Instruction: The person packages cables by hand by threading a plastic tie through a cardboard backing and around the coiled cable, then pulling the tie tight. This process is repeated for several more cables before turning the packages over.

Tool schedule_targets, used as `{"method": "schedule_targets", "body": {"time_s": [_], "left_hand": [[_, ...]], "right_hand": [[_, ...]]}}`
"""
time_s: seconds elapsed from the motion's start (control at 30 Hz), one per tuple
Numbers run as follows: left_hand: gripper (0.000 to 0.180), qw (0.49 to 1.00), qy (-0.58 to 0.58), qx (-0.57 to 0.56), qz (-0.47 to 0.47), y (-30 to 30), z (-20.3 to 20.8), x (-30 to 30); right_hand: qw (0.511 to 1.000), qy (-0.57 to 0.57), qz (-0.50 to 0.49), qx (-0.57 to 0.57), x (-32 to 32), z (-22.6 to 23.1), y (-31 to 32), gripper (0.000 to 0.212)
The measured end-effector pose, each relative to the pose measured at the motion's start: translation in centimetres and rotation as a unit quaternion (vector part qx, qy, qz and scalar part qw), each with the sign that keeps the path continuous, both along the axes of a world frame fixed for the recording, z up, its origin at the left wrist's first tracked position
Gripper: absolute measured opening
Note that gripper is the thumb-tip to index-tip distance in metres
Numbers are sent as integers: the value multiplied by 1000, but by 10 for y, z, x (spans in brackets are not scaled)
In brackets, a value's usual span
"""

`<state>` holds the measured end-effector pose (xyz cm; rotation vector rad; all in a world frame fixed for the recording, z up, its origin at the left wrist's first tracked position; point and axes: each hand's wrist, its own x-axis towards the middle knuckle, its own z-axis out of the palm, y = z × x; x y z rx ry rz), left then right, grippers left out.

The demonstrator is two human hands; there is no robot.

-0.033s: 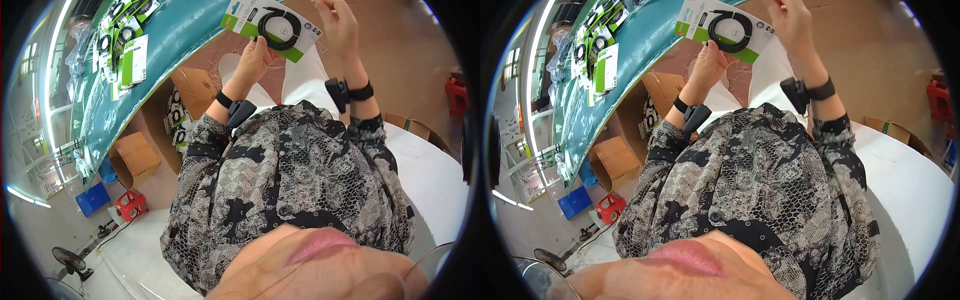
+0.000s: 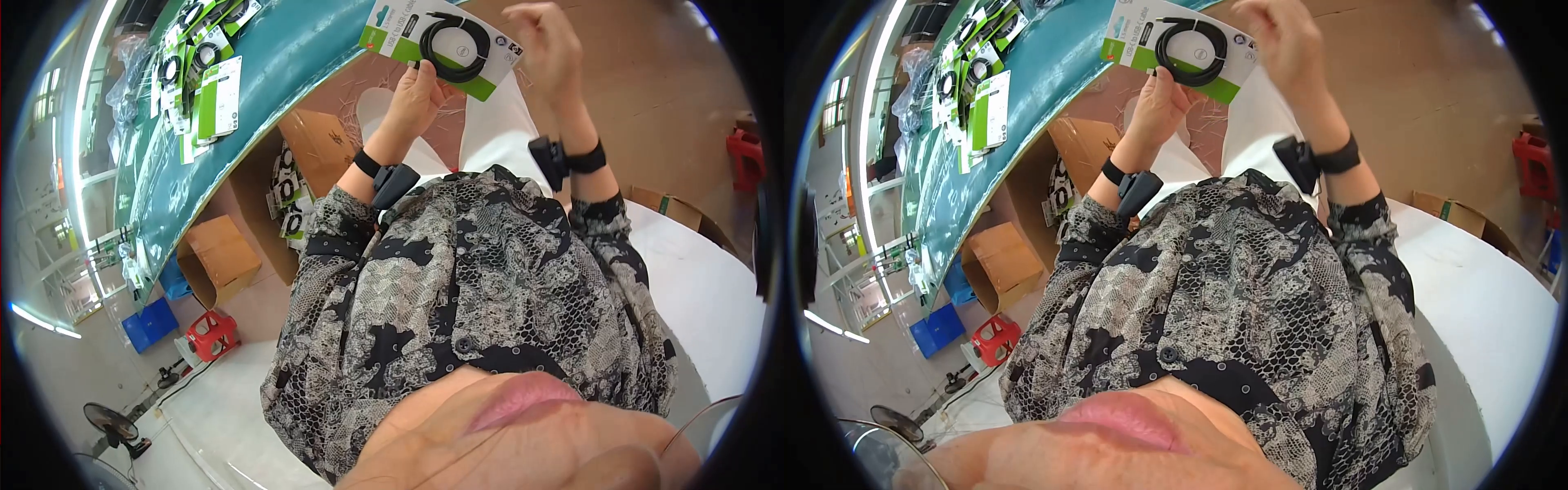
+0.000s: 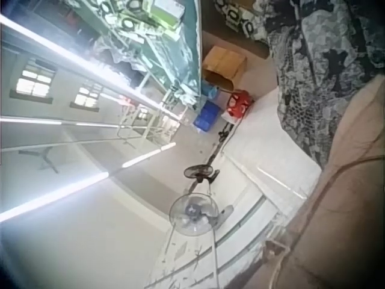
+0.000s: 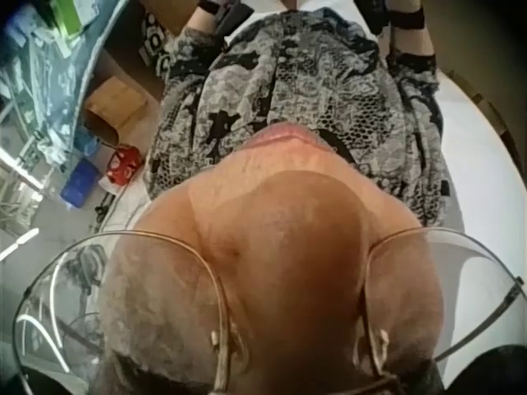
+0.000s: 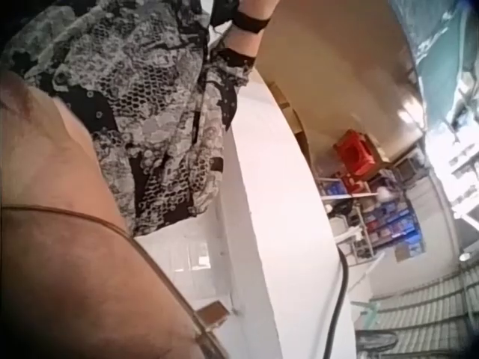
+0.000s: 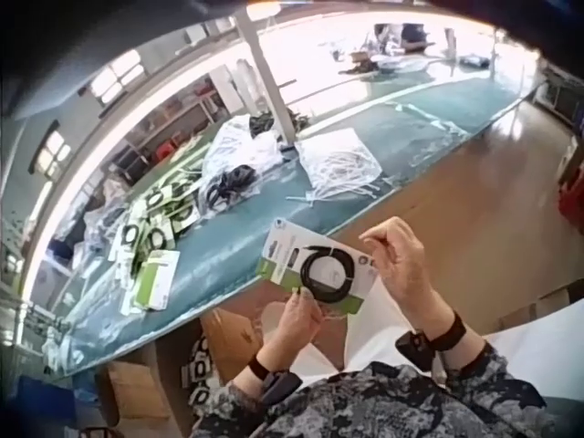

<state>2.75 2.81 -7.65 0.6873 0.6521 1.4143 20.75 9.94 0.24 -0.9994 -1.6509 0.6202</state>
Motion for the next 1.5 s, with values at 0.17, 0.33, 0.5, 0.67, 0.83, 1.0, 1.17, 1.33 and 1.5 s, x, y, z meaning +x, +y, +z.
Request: {"method": "schedule_targets", "body": {"time_s": [0.17, 0.33, 0.5, 0.67, 0.83, 1.0, 1.17, 1.33, 1.5], "left_hand": [[30, 998, -46, 27, -23, 1, -19, -1], [24, 997, -50, 51, -18, -1, -9, 0], [19, 998, 40, 22, 40, -7, 9, 5], [19, 994, 36, 5, 106, -10, 6, 13], [19, 995, -14, 6, 103, -14, 3, 19], [22, 994, 23, -10, 106, -16, -4, 17], [26, 992, 47, -25, 114, -20, -4, 23], [30, 993, 51, -36, 97, -20, -8, 22], [30, 994, 54, -38, 92, -20, -6, 26]], "right_hand": [[949, -198, 63, 239, -23, -26, -33, 25], [924, -261, 35, 276, -25, -35, -30, 25], [911, -278, 57, 299, -22, -35, -32, 27], [912, -260, 91, 305, -19, -36, -25, 29], [911, -253, 126, 299, -14, -41, -23, 29], [968, -101, 111, 201, -17, -35, -12, 29], [952, -148, 59, 261, -22, 7, -4, 15], [951, -173, 114, 231, -18, 2, -1, 23], [942, -193, 82, 262, -17, 0, -5, 23]]}}
